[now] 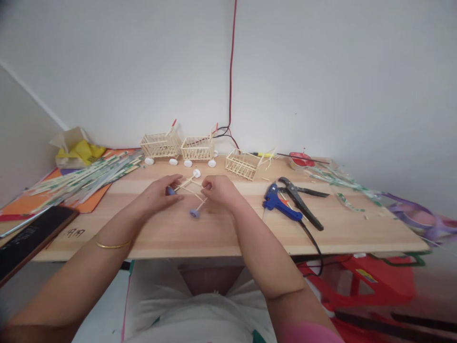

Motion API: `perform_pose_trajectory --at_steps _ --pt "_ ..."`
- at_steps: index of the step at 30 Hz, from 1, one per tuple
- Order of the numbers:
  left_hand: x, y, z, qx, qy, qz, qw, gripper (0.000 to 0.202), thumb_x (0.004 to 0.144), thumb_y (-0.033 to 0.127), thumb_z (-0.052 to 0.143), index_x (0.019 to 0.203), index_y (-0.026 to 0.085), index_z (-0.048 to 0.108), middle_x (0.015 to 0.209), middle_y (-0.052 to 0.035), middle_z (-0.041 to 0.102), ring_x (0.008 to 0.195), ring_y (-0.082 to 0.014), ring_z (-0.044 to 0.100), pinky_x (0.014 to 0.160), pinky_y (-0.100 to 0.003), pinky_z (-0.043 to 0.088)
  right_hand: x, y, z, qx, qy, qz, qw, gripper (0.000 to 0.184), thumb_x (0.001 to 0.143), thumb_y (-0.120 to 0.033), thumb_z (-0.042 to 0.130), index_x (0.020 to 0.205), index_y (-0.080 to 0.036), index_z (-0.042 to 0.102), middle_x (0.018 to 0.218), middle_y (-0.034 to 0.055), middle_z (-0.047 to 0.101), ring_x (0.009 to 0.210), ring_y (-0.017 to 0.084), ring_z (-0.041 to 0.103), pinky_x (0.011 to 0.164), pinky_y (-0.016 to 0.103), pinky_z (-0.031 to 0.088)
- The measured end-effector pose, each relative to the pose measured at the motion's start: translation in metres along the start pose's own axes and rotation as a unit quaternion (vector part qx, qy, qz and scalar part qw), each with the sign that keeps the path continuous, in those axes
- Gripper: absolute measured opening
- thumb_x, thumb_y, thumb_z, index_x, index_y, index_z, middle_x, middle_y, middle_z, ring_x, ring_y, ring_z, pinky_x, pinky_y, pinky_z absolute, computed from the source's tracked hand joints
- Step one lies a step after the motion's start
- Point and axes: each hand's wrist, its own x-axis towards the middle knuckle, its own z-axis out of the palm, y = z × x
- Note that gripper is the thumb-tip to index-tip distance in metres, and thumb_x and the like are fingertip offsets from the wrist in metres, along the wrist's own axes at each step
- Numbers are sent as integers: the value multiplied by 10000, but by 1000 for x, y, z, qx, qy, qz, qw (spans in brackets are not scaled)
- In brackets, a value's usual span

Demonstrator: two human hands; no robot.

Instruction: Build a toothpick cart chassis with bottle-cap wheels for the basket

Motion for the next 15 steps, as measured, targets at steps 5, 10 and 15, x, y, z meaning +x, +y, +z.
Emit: perform_pose_trajectory --at_steps 5,10,15 --pt "-1 5 -6 -132 -13 -60 989 679 677 413 706 1278 157 523 1096 -97 630 766 -171 598 690 -318 497 0 -2 -1 36 17 -12 999 67 733 -172 568 720 -159 632 629 -11 601 579 107 505 550 211 336" --pt "-4 11 -18 -246 -24 -148 958 679 664 451 715 1250 155 539 1113 -115 625 664 -153 639 595 -284 491 -2 -3 -5 44 14 -23 999 71 750 -176 565 732 -159 631 629 -15 597 575 102 498 562 212 345" --pt "-4 10 -19 -248 -46 -161 954 591 659 431 718 1167 160 580 965 -75 659 659 -148 623 543 -243 457 -1 1 -1 28 -7 -27 999 78 738 -142 579 764 -152 652 659 -1 631 599 109 537 569 214 357"
